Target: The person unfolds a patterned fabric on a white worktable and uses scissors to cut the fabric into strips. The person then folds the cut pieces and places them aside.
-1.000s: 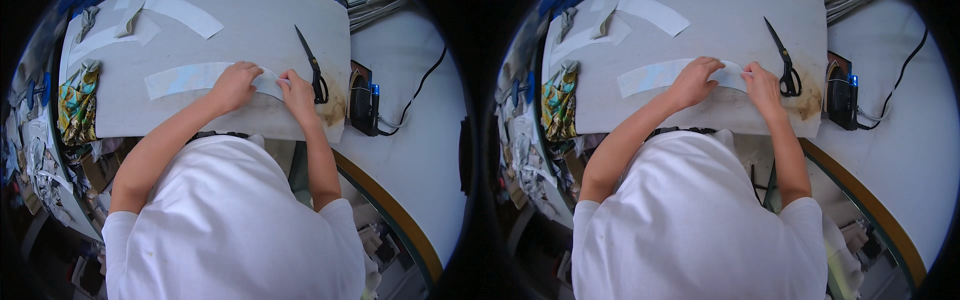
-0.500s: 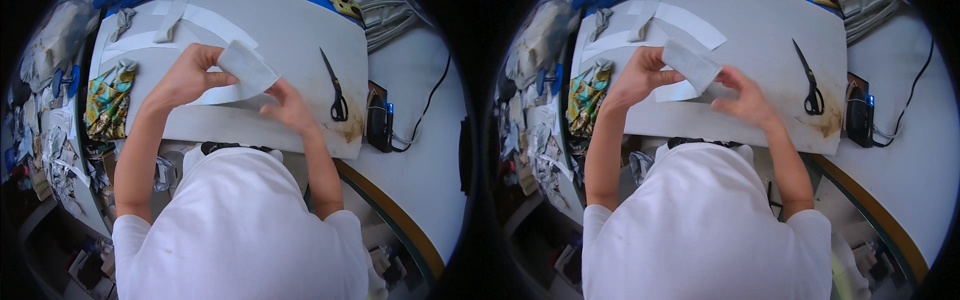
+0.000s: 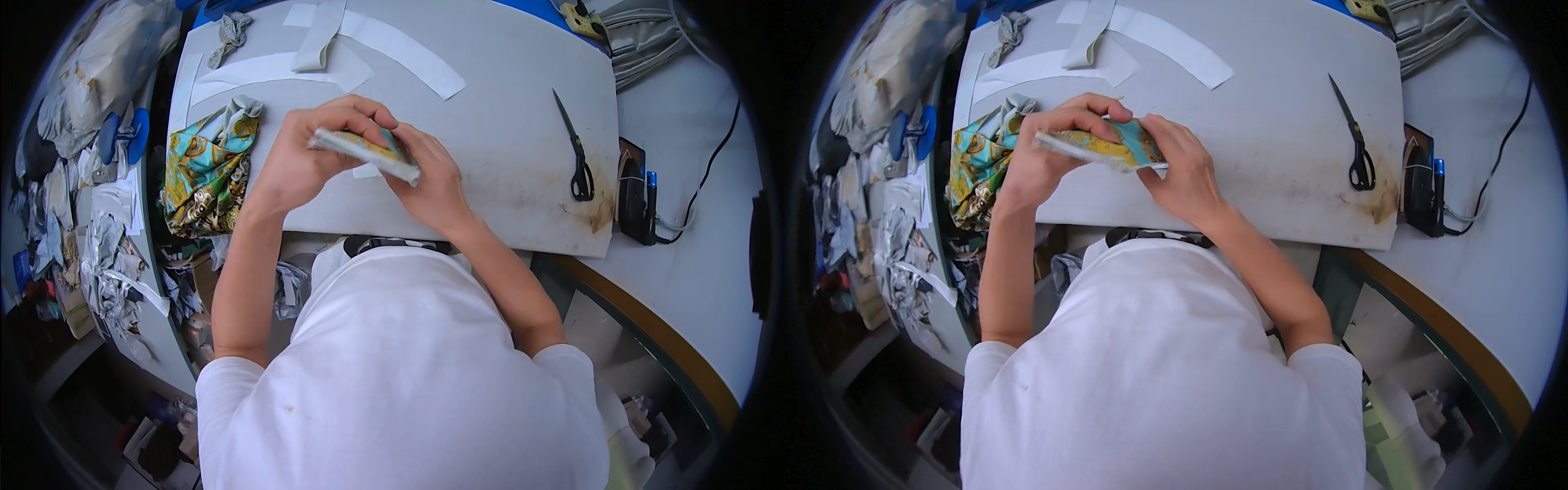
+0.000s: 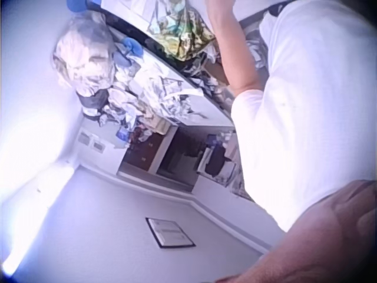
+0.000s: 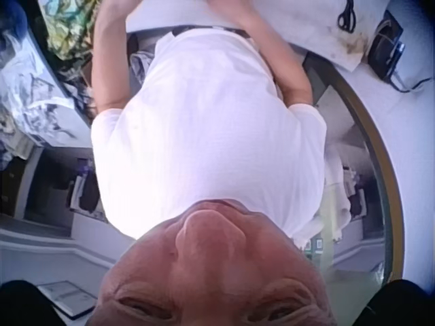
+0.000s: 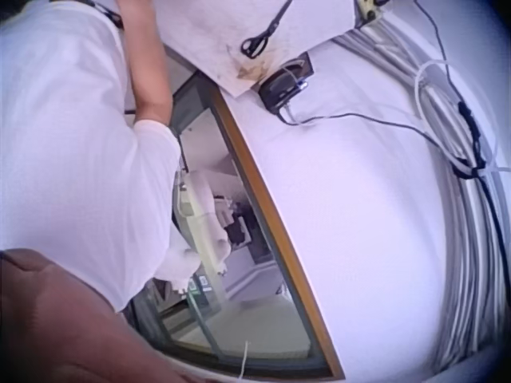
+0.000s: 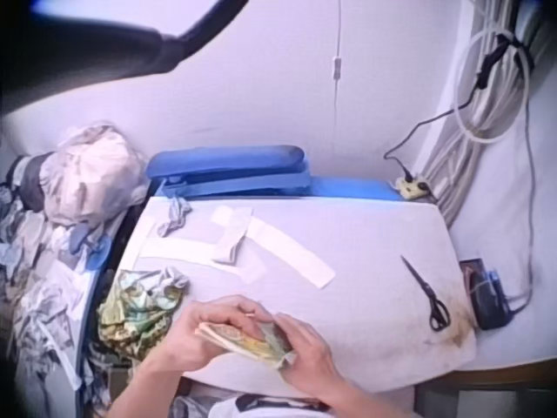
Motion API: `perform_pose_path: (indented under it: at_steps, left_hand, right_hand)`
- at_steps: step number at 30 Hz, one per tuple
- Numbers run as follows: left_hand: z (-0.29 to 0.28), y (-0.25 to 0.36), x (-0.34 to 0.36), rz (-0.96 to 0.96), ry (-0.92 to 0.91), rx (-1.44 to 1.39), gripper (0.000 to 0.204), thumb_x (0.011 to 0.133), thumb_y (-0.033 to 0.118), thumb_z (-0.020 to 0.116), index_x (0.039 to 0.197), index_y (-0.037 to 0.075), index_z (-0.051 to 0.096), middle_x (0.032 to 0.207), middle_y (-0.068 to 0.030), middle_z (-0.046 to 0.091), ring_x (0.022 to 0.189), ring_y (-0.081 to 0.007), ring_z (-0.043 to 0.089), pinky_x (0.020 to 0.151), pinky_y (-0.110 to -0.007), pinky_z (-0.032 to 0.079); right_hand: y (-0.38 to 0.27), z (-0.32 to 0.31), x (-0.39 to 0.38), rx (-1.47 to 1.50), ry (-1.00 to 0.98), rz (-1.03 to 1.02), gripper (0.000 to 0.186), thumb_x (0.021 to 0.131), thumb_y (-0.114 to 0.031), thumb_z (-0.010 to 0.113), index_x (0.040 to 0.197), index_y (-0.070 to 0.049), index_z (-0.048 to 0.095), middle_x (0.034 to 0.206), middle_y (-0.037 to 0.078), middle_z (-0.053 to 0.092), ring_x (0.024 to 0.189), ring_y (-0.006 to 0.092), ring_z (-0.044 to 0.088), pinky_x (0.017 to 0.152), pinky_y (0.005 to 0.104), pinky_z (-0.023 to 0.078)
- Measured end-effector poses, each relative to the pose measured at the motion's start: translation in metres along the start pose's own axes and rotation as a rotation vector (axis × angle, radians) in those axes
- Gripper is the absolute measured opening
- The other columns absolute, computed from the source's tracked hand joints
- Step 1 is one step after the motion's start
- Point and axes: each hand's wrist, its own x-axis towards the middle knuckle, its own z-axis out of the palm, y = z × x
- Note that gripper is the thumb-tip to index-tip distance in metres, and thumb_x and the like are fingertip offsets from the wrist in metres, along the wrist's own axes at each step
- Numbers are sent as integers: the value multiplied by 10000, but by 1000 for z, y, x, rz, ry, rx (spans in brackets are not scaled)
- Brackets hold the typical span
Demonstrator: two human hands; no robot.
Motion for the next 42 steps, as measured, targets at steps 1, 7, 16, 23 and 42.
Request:
perform_pose_path:
  at_steps: [1, 7, 16, 23, 42]
  left_hand:
    - [-5, -7, -6, 41, 8, -8, 167, 764, -102, 673, 913, -27, 695, 1126, -119, 665, 992, -180, 633, 877, -297, 509]
    - [-37, -46, -48, 17, 128, -284, 141, 774, -51, 694, 905, -4, 717, 1276, -170, 603, 1189, -245, 578, 978, -342, 500]
    - [-62, -68, -74, 1, 145, -414, 113, 788, -31, 713, 889, 19, 708, 1299, -213, 576, 1232, -298, 560, 1014, -388, 505]
    - [-66, -70, -75, 8, 123, -477, 135, 786, -21, 676, 917, -20, 709, 1284, -189, 594, 1182, -249, 582, 954, -345, 527]
    - [71, -109, 88, 44, 40, 413, 412, 796, 42, 693, 1204, 27, 638, 1342, -125, 592, 1267, -278, 539, 1090, -395, 406]
  right_hand:
    - [8, 9, -3, -38, -2, -20, 577, 693, 22, 758, 1240, 1, 575, 1204, 182, 632, 1099, 360, 615, 905, 431, 513]
    - [13, 46, -6, -117, 28, -95, 441, 711, 100, 646, 1141, 5, 647, 1146, 177, 676, 1061, 368, 634, 909, 430, 512]
    - [4, 65, -2, -157, -13, -83, 435, 716, 90, 611, 1138, -5, 658, 1161, 171, 675, 1078, 358, 630, 933, 435, 505]
    - [-1, 71, -4, -193, -20, -69, 456, 720, 65, 655, 1170, -5, 649, 1176, 175, 672, 1074, 361, 639, 927, 422, 512]
    - [53, -87, -37, -62, 445, 537, 222, 777, 35, 708, 999, 40, 707, 912, 106, 741, 848, 164, 691, 775, 307, 524]
